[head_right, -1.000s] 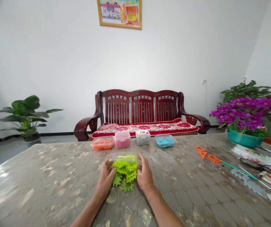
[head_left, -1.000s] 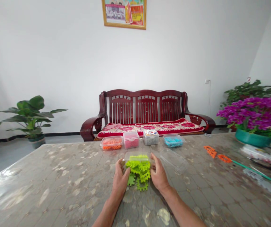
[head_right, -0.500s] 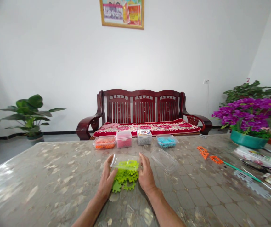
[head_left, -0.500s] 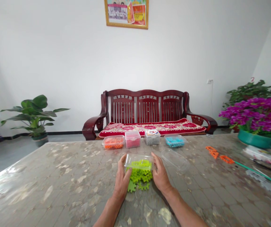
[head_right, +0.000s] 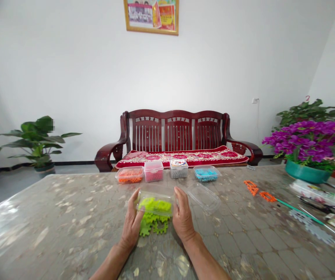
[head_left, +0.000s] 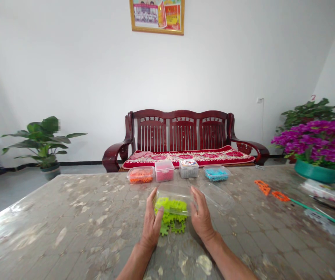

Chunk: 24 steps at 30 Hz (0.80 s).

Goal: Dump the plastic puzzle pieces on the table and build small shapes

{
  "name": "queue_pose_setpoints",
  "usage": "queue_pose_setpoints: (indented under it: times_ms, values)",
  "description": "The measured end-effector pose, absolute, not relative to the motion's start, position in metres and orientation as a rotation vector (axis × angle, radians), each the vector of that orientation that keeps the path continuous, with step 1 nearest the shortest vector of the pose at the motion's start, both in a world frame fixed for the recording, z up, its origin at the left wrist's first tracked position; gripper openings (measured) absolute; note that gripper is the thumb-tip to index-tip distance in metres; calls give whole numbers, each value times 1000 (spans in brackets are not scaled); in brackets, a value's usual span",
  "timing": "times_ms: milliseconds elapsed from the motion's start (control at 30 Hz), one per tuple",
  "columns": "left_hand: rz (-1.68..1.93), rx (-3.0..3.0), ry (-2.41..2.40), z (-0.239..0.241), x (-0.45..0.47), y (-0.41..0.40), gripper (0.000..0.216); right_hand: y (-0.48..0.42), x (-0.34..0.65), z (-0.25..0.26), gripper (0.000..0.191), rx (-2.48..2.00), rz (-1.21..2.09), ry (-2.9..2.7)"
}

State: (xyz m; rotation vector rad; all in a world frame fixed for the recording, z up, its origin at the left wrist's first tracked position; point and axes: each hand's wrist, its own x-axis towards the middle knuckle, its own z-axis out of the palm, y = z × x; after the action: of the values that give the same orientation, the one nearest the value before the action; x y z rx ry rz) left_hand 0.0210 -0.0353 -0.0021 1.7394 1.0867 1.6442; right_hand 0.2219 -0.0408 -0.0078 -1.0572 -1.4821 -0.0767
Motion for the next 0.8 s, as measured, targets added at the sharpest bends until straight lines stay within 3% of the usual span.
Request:
queue_pose_setpoints:
  times_ms: [800]
  values:
    - [1590, 1700, 1051, -7, 22, -35, 58, -41, 229, -12, 45, -1182, 238, -1336]
